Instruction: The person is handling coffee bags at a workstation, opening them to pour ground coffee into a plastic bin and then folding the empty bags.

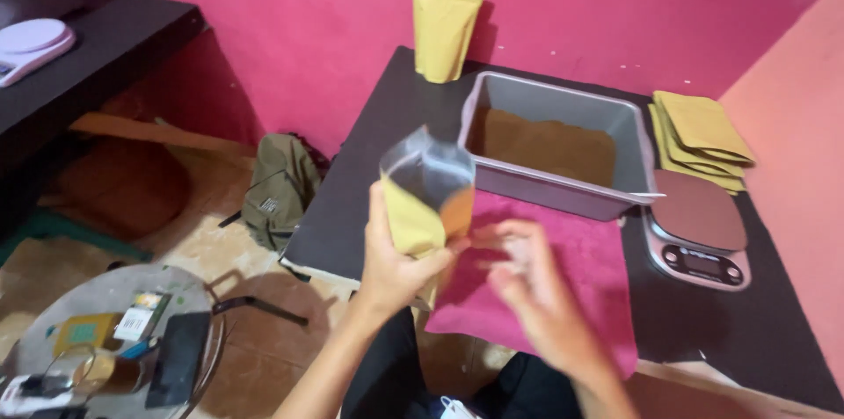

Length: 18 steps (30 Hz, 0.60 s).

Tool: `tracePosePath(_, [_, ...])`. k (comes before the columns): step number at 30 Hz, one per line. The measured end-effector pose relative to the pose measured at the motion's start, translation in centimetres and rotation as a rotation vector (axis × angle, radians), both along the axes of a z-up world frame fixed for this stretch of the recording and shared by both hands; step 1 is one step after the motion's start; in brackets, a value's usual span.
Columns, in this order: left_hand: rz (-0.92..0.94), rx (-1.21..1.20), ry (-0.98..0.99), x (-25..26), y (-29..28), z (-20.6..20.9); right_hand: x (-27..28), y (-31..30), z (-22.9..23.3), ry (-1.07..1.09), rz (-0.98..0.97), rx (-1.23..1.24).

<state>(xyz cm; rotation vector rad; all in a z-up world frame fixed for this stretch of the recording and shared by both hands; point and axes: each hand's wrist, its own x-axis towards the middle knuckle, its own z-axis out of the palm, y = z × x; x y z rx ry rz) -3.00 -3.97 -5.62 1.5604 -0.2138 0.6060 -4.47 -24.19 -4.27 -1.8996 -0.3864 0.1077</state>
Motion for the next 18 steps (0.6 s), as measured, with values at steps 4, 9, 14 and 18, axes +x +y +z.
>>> tracePosePath(4, [-0.413,-0.366,0.053,0.3,-4.4,2.8,-0.2,0.3,-8.3,0.082,0.109,0.39])
tracePosePath(9, [-0.784,-0.222,0.027,3.2,-5.4,2.5,0.6,-3.0,-6.2,0.13,-0.256,0.716])
tracePosePath(14, [-0.582,-0.122,-0.148,9.5,-2.1,2.1,3.0,-9.5,5.5,0.016,-0.557,0.279])
tracePosePath(18, [-0.212,0.065,-0.054,13.4,-0.5,3.1,5.7,-11.6,12.8,-0.03,-0.52,-0.192])
